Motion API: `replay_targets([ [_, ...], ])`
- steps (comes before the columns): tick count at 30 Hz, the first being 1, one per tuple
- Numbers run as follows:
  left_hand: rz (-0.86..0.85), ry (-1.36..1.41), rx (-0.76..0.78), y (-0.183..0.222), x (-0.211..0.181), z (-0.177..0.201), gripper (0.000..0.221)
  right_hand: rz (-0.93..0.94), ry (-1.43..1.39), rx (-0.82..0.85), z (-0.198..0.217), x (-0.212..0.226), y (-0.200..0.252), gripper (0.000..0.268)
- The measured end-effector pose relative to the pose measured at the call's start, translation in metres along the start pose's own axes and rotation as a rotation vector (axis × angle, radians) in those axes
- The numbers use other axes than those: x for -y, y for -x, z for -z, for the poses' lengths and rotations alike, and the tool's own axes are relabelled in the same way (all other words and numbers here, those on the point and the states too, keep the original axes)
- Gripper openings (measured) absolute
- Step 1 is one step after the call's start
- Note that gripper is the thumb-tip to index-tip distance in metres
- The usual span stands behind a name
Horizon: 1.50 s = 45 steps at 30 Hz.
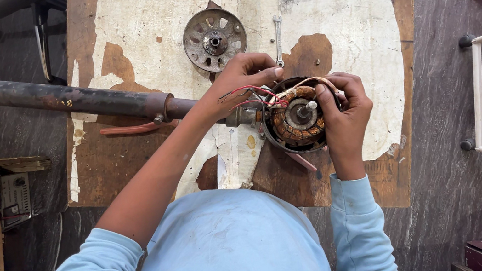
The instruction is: The person disassembles an electric motor, removes the end cap, and manipulates the internal windings and wires. They use pliers and a wrench to loosen components and adjust the wiring inside the motor housing.
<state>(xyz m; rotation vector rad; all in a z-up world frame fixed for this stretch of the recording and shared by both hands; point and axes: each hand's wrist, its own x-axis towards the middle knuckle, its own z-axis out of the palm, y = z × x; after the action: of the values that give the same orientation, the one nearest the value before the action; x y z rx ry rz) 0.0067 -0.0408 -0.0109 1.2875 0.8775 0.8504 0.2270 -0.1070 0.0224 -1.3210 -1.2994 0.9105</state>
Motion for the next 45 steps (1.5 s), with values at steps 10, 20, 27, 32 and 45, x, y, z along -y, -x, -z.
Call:
replay_targets([
  [10, -0.060, -0.253, -0.001, 0.004, -0.012, -0.003, 0.047, 0.085, 0.075, -0.025, 0.000, 0.000, 0.000, 0.009],
  [20, -0.044, -0.277, 0.142, 0.005, -0.007, 0.008, 0.037, 0.131, 0.159, -0.053, -0.001, 0.003, 0.001, 0.012],
  [27, -0.102, -0.125, 0.283, 0.005, -0.002, 0.016, 0.034, 0.161, 0.145, -0.056, -0.002, 0.003, 0.003, 0.012],
  [32, -0.125, -0.078, 0.298, 0.003, 0.003, 0.015, 0.034, 0.125, 0.135, -0.077, 0.000, 0.002, 0.005, 0.013],
  [45, -0.028, -0.120, 0.226, 0.005, -0.008, 0.010, 0.040, 0.118, 0.156, -0.043, 0.000, 0.005, 0.004, 0.010],
])
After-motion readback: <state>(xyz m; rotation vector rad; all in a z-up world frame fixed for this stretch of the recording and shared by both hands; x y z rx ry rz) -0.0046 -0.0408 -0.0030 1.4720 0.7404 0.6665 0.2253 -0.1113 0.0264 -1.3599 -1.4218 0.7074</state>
